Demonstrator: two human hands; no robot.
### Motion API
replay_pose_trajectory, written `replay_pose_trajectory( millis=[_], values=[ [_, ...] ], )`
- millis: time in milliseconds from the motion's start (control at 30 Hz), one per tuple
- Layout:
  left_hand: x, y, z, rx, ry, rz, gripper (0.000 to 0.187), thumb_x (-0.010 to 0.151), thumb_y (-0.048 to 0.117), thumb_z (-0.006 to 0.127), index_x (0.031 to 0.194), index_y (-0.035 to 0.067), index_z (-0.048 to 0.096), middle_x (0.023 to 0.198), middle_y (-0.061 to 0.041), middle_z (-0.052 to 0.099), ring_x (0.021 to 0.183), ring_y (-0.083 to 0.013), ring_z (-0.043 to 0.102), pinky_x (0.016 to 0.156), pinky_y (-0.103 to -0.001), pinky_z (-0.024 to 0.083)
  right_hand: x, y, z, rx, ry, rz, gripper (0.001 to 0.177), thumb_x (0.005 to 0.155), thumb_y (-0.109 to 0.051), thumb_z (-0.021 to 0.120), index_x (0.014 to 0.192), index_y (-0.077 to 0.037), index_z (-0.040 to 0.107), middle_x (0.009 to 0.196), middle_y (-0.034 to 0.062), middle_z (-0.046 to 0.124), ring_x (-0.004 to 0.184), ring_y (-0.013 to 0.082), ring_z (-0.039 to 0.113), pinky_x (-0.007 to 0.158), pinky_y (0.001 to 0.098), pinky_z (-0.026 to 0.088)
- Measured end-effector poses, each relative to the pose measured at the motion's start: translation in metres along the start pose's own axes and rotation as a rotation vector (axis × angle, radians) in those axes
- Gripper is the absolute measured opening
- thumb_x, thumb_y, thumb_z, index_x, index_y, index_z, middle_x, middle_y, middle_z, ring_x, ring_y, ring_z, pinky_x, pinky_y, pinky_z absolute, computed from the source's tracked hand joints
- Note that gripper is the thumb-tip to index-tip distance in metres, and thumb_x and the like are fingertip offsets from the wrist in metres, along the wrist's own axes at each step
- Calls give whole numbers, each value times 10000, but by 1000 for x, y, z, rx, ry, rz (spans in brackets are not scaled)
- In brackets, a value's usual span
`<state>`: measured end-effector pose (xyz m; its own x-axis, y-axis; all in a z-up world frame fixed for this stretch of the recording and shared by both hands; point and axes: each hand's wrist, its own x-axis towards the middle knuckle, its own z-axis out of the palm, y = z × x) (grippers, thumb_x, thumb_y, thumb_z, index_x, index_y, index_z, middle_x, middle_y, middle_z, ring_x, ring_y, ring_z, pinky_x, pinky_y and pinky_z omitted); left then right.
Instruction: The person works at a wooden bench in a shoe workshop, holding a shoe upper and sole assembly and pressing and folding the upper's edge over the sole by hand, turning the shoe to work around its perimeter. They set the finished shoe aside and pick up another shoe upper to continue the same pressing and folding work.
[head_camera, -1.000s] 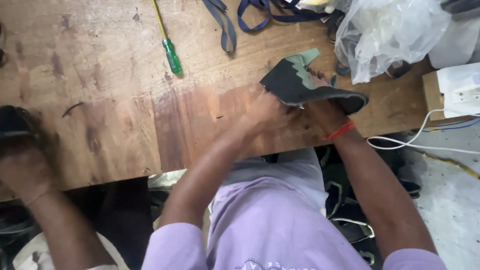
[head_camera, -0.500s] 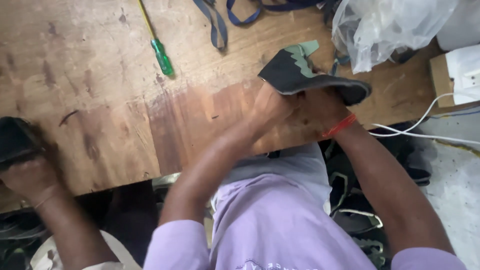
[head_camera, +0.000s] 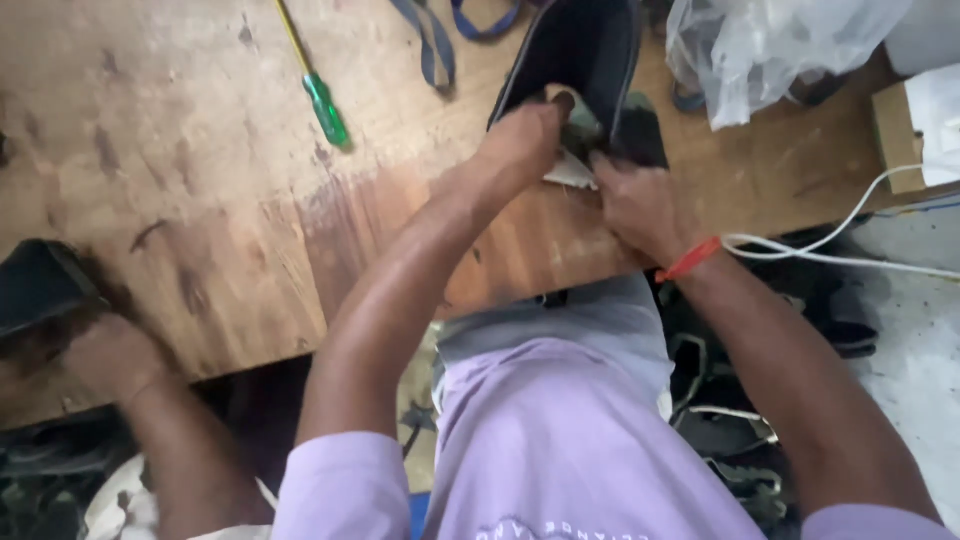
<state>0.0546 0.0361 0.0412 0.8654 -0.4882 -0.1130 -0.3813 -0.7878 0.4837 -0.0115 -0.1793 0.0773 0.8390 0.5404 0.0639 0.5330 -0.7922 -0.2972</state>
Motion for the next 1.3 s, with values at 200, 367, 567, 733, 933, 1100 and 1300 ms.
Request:
replay_pose_trajectory(
  millis=[200,367,567,733,933,1100,1300],
  values=[
    [-52,44,-28,54,-62,7,441,1027,148,526,1461,64,514,1163,-271,659,932,-462,678,743,-552,538,19,-21,-7,-10,358,-156,690,905,-206,634,1491,75,403,1259,356,622,894,490,706,761,536,561],
    [-59,52,-7,-50,460,151,472,895,165,626,1352,59,570,1203,-232,676,1077,-398,651,902,-478,540,20,-14,6,11,130,-54,571,875,-268,670,1357,2,526,1135,279,684,951,463,722,827,548,573],
    [-48,53,-5,52,409,-62,554,816,243,678,1317,25,584,1133,-237,677,1037,-418,663,866,-491,536,10,-22,1,72,109,189,383,880,-203,670,1238,-79,722,858,220,728,738,446,699,662,557,548],
    [-46,62,-3,-120,460,-225,354,1003,285,640,1313,114,643,1151,-197,703,1047,-387,702,873,-468,560,4,-20,9,149,286,157,380,870,-163,638,1227,-49,695,919,238,718,770,439,705,676,529,564],
    [-19,63,-1,-357,495,-176,383,999,323,627,1341,149,640,1129,-153,712,1071,-351,694,913,-457,547,-5,-6,2,124,213,323,331,929,-104,616,1243,-60,712,868,256,712,747,457,694,687,568,550],
    [6,64,7,-110,632,-23,453,942,278,677,1370,141,621,1188,-129,711,1093,-377,625,1038,-588,429,-9,-9,-11,137,269,279,350,923,-119,628,1260,-54,699,967,250,724,784,465,690,695,563,553],
    [33,48,56,-435,591,-185,223,971,282,640,1109,112,684,1027,-135,739,985,-339,684,947,-492,498,-2,-6,-4,105,261,244,309,1010,-187,624,1293,-80,681,1075,229,729,830,465,693,729,564,556]
  ],
)
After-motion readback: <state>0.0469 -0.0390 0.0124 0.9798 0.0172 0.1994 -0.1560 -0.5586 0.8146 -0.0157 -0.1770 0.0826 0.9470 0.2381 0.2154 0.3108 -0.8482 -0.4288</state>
